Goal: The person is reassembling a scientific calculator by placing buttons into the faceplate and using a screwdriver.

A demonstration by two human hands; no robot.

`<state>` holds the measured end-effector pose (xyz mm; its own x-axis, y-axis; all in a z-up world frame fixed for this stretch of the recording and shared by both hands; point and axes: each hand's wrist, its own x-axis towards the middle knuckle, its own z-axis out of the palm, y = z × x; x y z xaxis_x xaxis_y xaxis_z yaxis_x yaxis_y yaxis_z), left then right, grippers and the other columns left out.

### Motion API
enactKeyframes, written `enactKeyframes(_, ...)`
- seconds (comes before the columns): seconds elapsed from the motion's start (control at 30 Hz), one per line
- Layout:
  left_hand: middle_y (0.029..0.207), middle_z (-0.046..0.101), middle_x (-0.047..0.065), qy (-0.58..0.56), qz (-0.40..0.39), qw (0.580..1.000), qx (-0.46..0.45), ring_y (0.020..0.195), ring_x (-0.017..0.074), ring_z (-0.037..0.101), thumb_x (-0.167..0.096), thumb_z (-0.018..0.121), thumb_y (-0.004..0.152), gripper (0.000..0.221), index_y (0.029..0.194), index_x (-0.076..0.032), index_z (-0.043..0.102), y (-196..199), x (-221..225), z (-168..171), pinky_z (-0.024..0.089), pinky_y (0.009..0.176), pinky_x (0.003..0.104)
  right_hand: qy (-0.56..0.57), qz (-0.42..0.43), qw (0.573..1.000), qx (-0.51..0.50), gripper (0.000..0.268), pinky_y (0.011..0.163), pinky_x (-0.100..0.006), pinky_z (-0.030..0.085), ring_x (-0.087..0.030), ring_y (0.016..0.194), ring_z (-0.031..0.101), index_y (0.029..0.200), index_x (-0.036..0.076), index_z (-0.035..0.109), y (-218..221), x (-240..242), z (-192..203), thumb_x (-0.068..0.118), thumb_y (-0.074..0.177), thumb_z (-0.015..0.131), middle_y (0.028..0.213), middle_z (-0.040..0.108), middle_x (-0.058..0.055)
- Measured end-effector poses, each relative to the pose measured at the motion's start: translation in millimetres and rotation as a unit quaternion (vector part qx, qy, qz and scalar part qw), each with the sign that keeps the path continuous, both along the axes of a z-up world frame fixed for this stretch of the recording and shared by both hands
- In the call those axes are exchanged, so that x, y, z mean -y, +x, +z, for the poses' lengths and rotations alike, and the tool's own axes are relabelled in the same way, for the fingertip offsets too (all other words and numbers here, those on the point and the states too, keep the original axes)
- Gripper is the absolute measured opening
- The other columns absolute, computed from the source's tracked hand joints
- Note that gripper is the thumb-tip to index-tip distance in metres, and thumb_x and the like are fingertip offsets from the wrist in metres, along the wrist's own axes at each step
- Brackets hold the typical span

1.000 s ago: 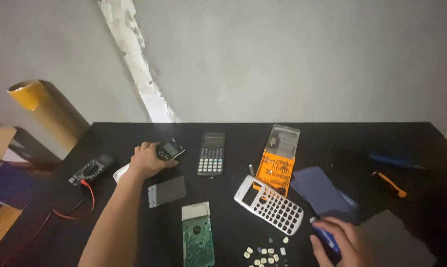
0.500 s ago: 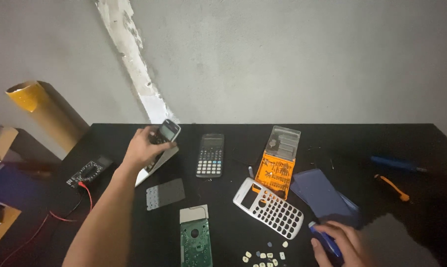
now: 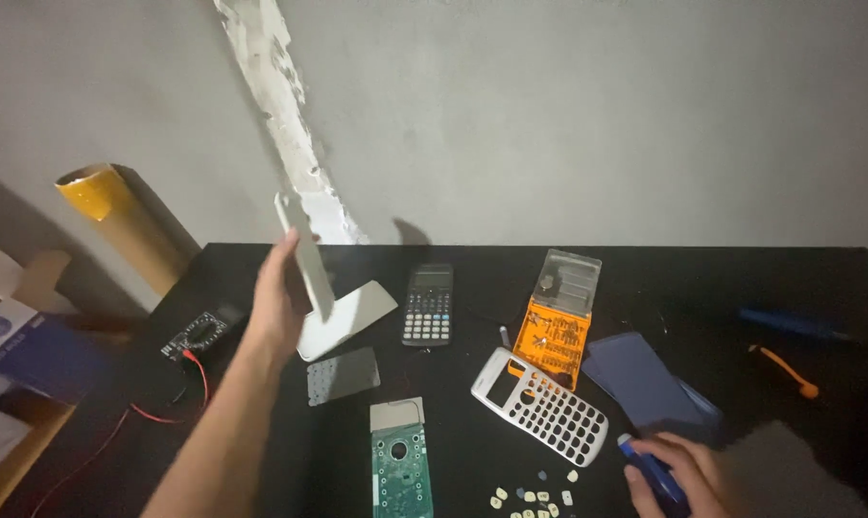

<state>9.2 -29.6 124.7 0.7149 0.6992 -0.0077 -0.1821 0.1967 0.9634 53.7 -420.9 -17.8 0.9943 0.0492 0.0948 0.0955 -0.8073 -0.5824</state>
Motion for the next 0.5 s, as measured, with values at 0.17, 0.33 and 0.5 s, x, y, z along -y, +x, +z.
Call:
enactKeyframes(0.17, 0.098, 0.056, 0.013, -0.186, -0.096, 0.973, 0.092, 0.076, 0.024, 0.054, -0.057, 0.039, 0.076, 0.066, 0.121, -0.009, 0.049, -27, 52, -29, 0.045, 0.065, 0.04, -0.004, 0.052, 0.992, 0.119, 0.033, 0.087, -0.029, 0.046, -0.013, 0.092, 0.06, 0.092, 0.029, 0.07, 13, 9, -23, 0.032, 0.06, 0.07, 0.105, 0.061, 0.001)
enactKeyframes(0.33, 0.097, 0.055, 0.015, -0.37, -0.2, 0.888, 0.186, 0.071, 0.0263, 0.055, -0.059, 0.039, 0.08, 0.066, 0.119, -0.007, 0.046, -53, 111, -55, 0.047, 0.061, 0.041, -0.046, 0.091, 0.983, 0.155, 0.037, 0.082, -0.024, 0.049, -0.01, 0.085, 0.064, 0.09, 0.024, 0.069, 54, 23, -27, 0.023, 0.054, 0.074, 0.102, 0.066, 0.004)
enactKeyframes(0.5, 0.104, 0.056, 0.016, -0.449, -0.24, 0.857, 0.083, 0.068, 0.0302, 0.057, -0.066, 0.035, 0.071, 0.074, 0.123, -0.014, 0.043, -67, 130, -66, 0.046, 0.062, 0.042, -0.309, 0.087, 0.908, -0.27, 0.052, 0.104, -0.028, 0.038, -0.006, 0.121, 0.045, 0.124, 0.034, 0.046, 134, 68, -18, 0.056, 0.078, 0.051, 0.132, 0.042, 0.01)
